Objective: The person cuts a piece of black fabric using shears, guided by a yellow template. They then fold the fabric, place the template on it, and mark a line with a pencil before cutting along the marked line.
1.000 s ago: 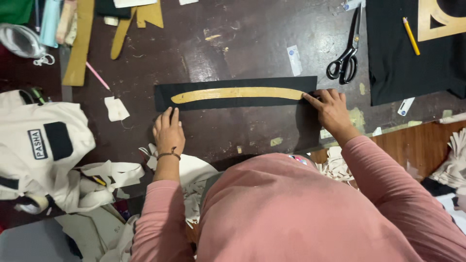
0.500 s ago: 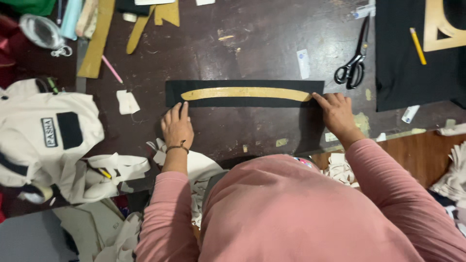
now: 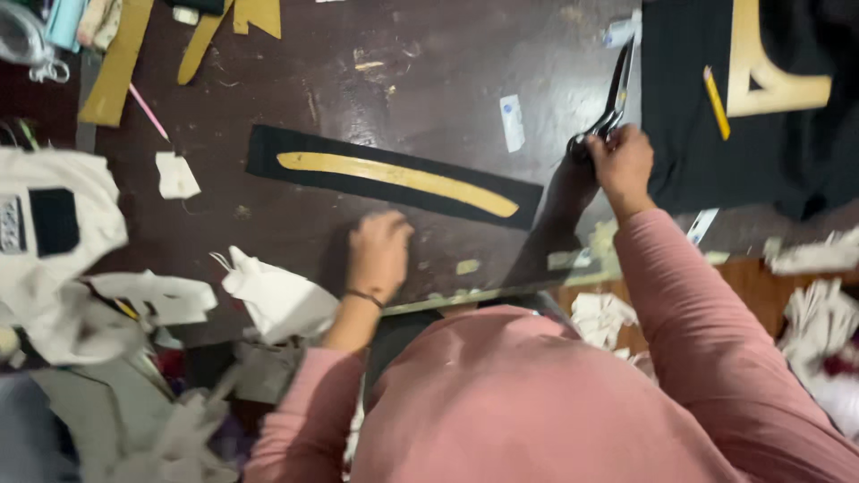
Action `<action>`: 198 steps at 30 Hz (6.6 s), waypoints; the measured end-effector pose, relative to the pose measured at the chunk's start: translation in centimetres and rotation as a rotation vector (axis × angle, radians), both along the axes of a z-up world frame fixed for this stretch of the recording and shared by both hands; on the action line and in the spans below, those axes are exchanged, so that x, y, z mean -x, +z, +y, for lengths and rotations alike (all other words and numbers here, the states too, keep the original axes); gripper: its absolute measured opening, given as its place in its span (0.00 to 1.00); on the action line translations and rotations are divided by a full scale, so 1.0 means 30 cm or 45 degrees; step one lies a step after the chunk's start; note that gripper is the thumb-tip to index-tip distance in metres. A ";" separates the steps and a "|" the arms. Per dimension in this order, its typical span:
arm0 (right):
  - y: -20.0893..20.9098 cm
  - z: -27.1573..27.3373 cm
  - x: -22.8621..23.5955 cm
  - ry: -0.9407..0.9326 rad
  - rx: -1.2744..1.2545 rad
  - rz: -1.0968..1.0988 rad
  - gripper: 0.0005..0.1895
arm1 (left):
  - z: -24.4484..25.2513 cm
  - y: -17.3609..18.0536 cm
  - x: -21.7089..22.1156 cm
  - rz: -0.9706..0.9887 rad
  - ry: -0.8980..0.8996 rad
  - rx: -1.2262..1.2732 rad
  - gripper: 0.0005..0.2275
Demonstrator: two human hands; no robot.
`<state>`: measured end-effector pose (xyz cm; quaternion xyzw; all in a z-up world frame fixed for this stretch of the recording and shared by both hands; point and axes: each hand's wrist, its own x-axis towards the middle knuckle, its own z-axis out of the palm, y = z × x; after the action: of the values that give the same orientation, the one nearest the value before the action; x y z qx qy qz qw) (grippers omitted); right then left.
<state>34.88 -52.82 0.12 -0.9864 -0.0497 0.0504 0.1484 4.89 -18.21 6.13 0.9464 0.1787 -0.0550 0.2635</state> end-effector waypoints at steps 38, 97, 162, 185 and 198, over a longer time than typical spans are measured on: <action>-0.100 -0.660 0.360 0.040 -1.073 2.196 0.24 | -0.834 -0.332 -0.154 -0.271 0.215 0.013 0.02; -0.192 -0.252 0.309 0.272 -1.120 2.381 0.34 | -0.987 -0.300 0.047 -0.362 0.054 -0.444 0.20; -0.180 0.409 0.190 0.282 -1.052 2.390 0.37 | -0.345 -0.342 -0.164 -0.050 0.631 -0.494 0.39; -0.075 1.363 0.039 0.642 -1.002 1.917 0.34 | -0.334 -0.351 -0.160 -0.078 0.671 -0.360 0.37; -0.015 0.520 -0.201 1.182 0.360 0.126 0.30 | -0.327 -0.314 -0.139 -0.243 0.705 -0.285 0.31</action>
<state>40.91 -37.23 -0.32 -0.8669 -0.4700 0.1643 -0.0231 9.07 -28.03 -3.29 0.8857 0.4091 0.1278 0.1784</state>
